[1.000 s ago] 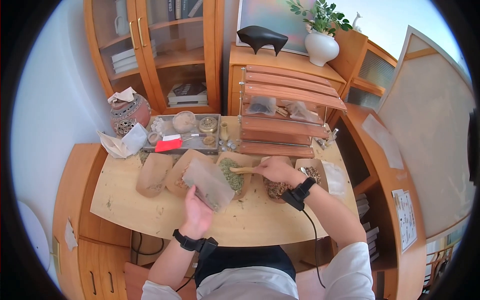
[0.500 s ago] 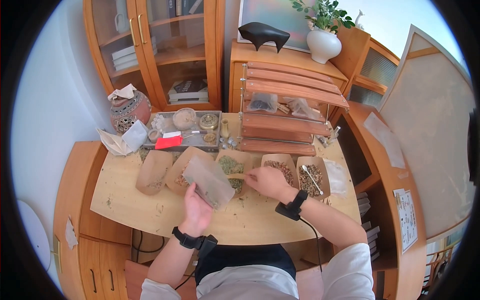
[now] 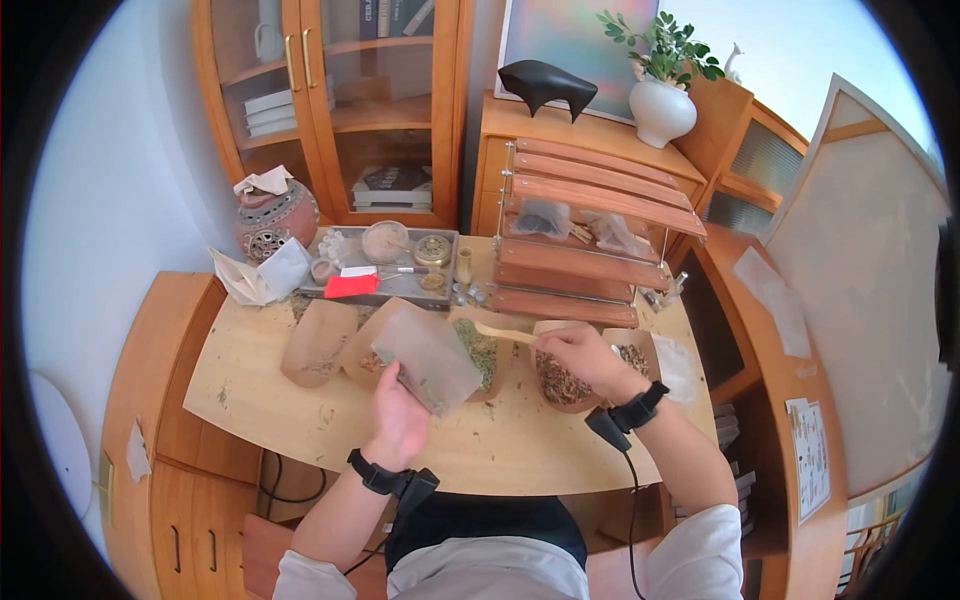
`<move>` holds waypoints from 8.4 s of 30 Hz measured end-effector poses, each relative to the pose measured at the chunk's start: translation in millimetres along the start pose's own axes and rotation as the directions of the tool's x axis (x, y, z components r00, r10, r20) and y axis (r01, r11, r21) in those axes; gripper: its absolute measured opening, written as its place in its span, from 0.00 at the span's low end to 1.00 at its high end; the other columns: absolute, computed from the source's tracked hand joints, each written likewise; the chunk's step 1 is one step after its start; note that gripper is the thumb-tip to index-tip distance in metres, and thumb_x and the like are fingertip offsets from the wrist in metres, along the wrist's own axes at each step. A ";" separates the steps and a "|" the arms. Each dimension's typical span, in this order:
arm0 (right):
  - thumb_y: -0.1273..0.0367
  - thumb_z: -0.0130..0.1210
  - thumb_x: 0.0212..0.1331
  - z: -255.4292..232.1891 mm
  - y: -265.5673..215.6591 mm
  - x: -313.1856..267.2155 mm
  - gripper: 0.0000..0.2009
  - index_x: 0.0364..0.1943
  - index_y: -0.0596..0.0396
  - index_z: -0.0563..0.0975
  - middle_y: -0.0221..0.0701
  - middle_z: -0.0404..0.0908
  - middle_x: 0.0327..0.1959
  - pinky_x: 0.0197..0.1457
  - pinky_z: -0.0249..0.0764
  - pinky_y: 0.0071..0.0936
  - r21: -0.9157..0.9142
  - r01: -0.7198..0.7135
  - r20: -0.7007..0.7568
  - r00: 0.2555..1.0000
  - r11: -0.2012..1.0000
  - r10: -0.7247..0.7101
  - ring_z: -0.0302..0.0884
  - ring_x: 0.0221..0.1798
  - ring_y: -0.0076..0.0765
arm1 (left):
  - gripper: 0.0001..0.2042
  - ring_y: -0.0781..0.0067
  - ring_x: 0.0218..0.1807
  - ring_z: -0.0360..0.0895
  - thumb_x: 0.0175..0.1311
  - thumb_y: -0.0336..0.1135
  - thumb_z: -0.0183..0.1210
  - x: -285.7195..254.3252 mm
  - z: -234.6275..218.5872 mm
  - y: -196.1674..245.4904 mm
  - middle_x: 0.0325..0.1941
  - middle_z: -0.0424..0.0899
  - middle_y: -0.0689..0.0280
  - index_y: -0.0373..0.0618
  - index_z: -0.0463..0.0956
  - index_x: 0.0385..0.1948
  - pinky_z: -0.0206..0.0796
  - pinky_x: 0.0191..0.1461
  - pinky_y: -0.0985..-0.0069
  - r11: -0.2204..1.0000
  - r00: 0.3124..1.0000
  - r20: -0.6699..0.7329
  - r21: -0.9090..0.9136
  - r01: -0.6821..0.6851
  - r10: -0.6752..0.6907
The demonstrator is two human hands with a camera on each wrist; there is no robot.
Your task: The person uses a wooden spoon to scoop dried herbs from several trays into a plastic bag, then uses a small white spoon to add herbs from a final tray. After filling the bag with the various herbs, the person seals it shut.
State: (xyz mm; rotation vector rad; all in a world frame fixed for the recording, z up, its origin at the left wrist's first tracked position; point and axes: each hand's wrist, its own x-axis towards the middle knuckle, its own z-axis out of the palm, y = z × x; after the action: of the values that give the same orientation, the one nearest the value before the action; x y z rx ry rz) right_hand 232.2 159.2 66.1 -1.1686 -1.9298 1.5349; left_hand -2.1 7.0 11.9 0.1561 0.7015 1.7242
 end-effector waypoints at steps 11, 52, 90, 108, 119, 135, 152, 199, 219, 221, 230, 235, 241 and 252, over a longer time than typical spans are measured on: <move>0.63 0.57 0.66 7.5 -52.5 -20.9 0.15 0.47 0.62 0.82 0.31 0.85 0.36 0.47 0.74 0.23 -0.114 0.118 0.079 0.991 0.986 -0.110 0.77 0.39 0.21 | 0.24 0.63 0.71 0.64 0.77 0.47 0.35 11.3 19.6 -8.6 0.70 0.67 0.63 0.46 0.60 0.68 0.53 0.75 0.61 1.000 0.999 0.029 -0.011 0.015 -0.014; 0.63 0.57 0.57 34.0 -28.6 -1.6 0.11 0.36 0.51 0.85 0.42 0.84 0.30 0.43 0.78 0.42 -0.782 0.126 -0.013 0.976 0.610 -0.218 0.82 0.36 0.52 | 0.24 0.63 0.70 0.66 0.77 0.48 0.37 -31.7 -18.4 11.1 0.69 0.70 0.65 0.48 0.61 0.68 0.55 0.73 0.62 0.996 0.999 -0.016 -0.080 -0.040 0.039; 0.63 0.56 0.61 51.4 32.5 23.4 0.15 0.37 0.63 0.85 0.33 0.80 0.24 0.32 0.70 0.27 -0.115 -0.092 0.002 0.996 0.989 0.093 0.72 0.25 0.27 | 0.24 0.64 0.70 0.65 0.76 0.46 0.38 -25.9 -14.0 13.6 0.69 0.69 0.65 0.47 0.60 0.68 0.54 0.74 0.62 0.999 0.999 -0.014 -0.020 -0.049 0.049; 0.66 0.54 0.65 16.7 -68.7 -24.6 0.13 0.41 0.61 0.84 0.20 0.69 0.21 0.29 0.59 0.17 0.088 -0.033 0.015 0.999 0.996 0.032 0.60 0.24 0.15 | 0.25 0.63 0.71 0.65 0.75 0.49 0.39 6.1 12.1 5.3 0.70 0.69 0.64 0.48 0.60 0.68 0.54 0.74 0.60 1.000 1.000 0.005 -0.001 0.018 -0.018; 0.63 0.56 0.64 16.9 -68.1 -35.0 0.15 0.43 0.63 0.83 0.33 0.83 0.26 0.38 0.75 0.28 -0.320 0.259 0.015 0.963 0.911 -0.269 0.76 0.28 0.25 | 0.25 0.63 0.71 0.64 0.75 0.49 0.39 6.7 11.4 0.0 0.70 0.68 0.64 0.48 0.60 0.68 0.54 0.74 0.60 1.000 0.999 0.041 -0.009 -0.001 0.001; 0.61 0.53 0.60 70.3 -20.8 33.7 0.12 0.37 0.49 0.85 0.42 0.85 0.32 0.43 0.79 0.44 -0.681 0.289 0.045 0.933 0.673 -0.356 0.83 0.37 0.52 | 0.24 0.63 0.71 0.64 0.76 0.48 0.37 -24.4 -9.0 19.2 0.70 0.68 0.64 0.49 0.58 0.69 0.54 0.74 0.61 0.996 0.997 -0.017 -0.048 -0.073 0.072; 0.58 0.56 0.58 5.5 6.2 50.2 0.16 0.38 0.57 0.85 0.44 0.85 0.32 0.45 0.76 0.36 -0.553 -0.015 -0.039 0.999 0.833 -0.008 0.83 0.38 0.47 | 0.24 0.63 0.70 0.65 0.76 0.48 0.37 -27.2 -9.8 19.5 0.69 0.69 0.65 0.48 0.60 0.68 0.55 0.73 0.62 0.996 0.998 -0.023 -0.064 -0.065 0.064; 0.64 0.55 0.66 16.5 -25.0 1.5 0.14 0.44 0.61 0.84 0.19 0.72 0.21 0.23 0.59 0.18 0.003 0.074 -0.022 0.997 0.997 -0.074 0.63 0.20 0.13 | 0.24 0.62 0.71 0.64 0.76 0.47 0.37 -5.2 8.2 19.1 0.70 0.68 0.63 0.46 0.59 0.68 0.53 0.75 0.60 0.999 0.999 0.026 -0.032 -0.041 0.042; 0.63 0.55 0.64 12.1 -71.6 -32.6 0.16 0.47 0.62 0.81 0.37 0.82 0.25 0.37 0.75 0.29 -0.300 0.149 -0.029 0.986 0.942 -0.165 0.81 0.29 0.31 | 0.25 0.62 0.70 0.65 0.75 0.48 0.38 -2.0 -0.9 10.8 0.69 0.69 0.65 0.47 0.61 0.68 0.54 0.74 0.61 0.993 1.000 -0.019 -0.119 -0.003 0.001; 0.63 0.54 0.63 13.6 -38.0 -10.6 0.15 0.46 0.59 0.82 0.40 0.84 0.28 0.40 0.77 0.34 -0.437 0.211 0.037 0.975 0.874 -0.217 0.83 0.32 0.39 | 0.25 0.62 0.70 0.65 0.75 0.48 0.38 -8.3 -3.7 15.0 0.69 0.69 0.65 0.47 0.60 0.68 0.54 0.74 0.61 0.987 0.999 -0.032 -0.162 -0.020 0.015; 0.63 0.53 0.59 72.3 -25.7 3.6 0.10 0.37 0.49 0.84 0.41 0.84 0.29 0.42 0.78 0.45 -0.726 0.387 0.187 0.907 0.569 -0.378 0.82 0.36 0.51 | 0.24 0.63 0.71 0.64 0.76 0.47 0.38 -41.8 -18.9 15.6 0.70 0.68 0.65 0.50 0.59 0.69 0.54 0.74 0.61 0.986 0.996 -0.067 -0.146 -0.076 0.066; 0.62 0.54 0.58 62.4 -22.4 9.5 0.10 0.35 0.48 0.85 0.41 0.84 0.28 0.41 0.79 0.45 -0.838 0.320 0.171 0.923 0.442 -0.345 0.83 0.35 0.50 | 0.24 0.63 0.70 0.65 0.76 0.48 0.37 -56.2 -17.9 13.0 0.69 0.69 0.66 0.50 0.59 0.69 0.55 0.73 0.61 0.988 0.995 -0.046 -0.126 -0.093 0.088; 0.61 0.54 0.59 48.4 -23.1 44.6 0.12 0.38 0.48 0.86 0.42 0.85 0.32 0.45 0.79 0.43 -0.750 0.243 0.023 0.939 0.616 -0.342 0.83 0.38 0.50 | 0.23 0.62 0.69 0.66 0.76 0.47 0.38 -57.1 -31.9 3.5 0.68 0.70 0.65 0.50 0.60 0.69 0.56 0.72 0.59 0.989 0.998 -0.033 -0.136 -0.053 0.048; 0.60 0.53 0.59 23.6 -34.5 28.8 0.14 0.36 0.52 0.85 0.45 0.84 0.33 0.45 0.78 0.44 -0.749 0.120 0.045 0.990 0.652 -0.131 0.82 0.39 0.55 | 0.23 0.62 0.69 0.66 0.76 0.47 0.38 -59.2 -29.6 7.4 0.68 0.70 0.65 0.50 0.60 0.68 0.56 0.73 0.59 0.989 0.999 -0.033 -0.141 -0.038 0.033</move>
State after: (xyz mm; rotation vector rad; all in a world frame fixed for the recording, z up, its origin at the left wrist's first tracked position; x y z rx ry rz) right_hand 186.1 167.0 85.9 -1.2776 -2.6788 0.6028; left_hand -5.1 -59.4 7.2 0.0436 0.5992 1.8072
